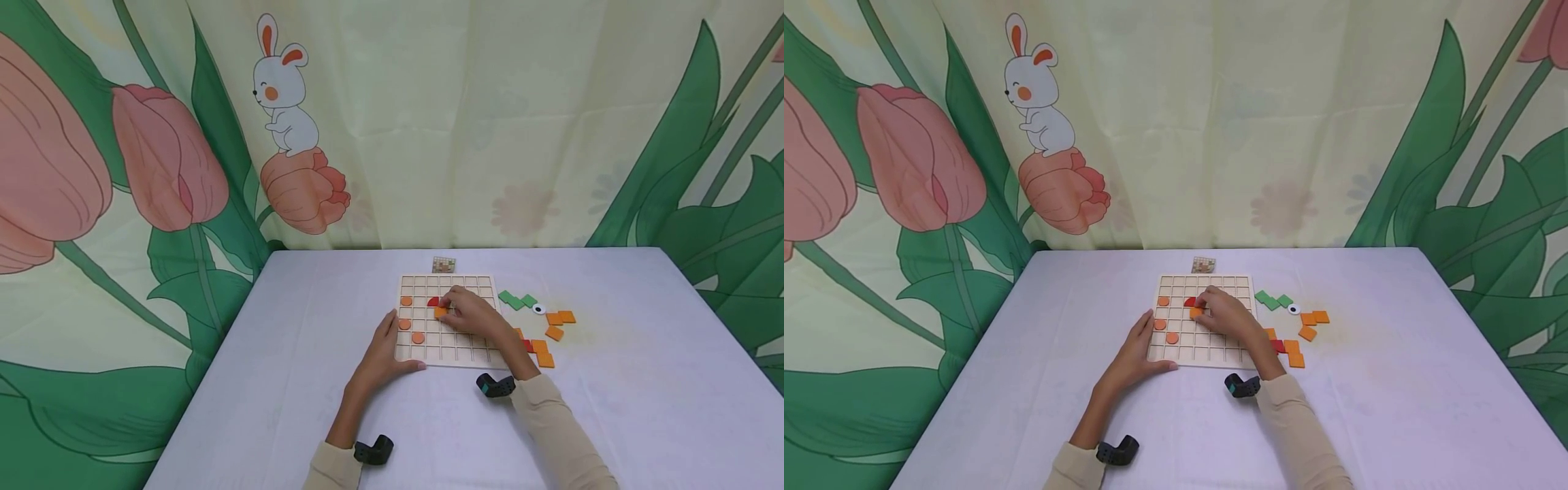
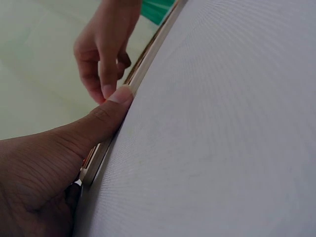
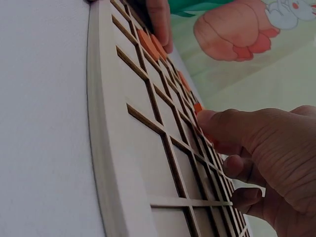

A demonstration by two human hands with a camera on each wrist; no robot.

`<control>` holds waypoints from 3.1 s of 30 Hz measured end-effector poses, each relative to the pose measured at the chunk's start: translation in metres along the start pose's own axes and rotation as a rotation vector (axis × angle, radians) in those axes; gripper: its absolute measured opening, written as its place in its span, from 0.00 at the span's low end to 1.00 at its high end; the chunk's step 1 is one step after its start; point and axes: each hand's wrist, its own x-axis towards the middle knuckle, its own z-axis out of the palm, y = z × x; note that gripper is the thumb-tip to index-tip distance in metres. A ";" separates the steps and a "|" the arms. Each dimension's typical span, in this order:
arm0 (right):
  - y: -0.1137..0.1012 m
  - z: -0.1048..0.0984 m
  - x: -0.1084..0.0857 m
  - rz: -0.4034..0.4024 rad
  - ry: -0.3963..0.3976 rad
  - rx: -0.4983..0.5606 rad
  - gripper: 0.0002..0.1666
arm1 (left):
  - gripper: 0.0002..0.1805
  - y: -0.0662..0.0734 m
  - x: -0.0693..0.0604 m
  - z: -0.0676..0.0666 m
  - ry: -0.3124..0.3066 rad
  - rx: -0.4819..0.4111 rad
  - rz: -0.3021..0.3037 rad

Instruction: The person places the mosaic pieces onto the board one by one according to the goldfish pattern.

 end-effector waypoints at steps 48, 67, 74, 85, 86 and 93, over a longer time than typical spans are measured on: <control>-0.009 0.018 0.010 0.023 0.038 -0.010 0.15 | 0.69 0.002 -0.002 -0.002 -0.002 -0.004 -0.003; -0.013 0.012 0.002 0.027 0.054 -0.056 0.19 | 0.70 0.000 0.000 -0.002 0.009 0.005 0.019; -0.009 0.000 -0.007 0.065 0.050 -0.059 0.17 | 0.69 -0.001 -0.001 0.000 0.009 -0.008 0.035; 0.011 -0.026 -0.031 0.105 0.111 -0.051 0.15 | 0.69 0.002 -0.001 -0.001 0.005 -0.008 0.007; 0.014 -0.028 -0.033 0.115 0.115 -0.048 0.15 | 0.69 0.002 -0.001 -0.001 0.006 -0.010 0.010; 0.034 -0.045 -0.052 0.222 0.150 0.000 0.17 | 0.69 0.000 -0.001 0.000 0.015 -0.020 0.027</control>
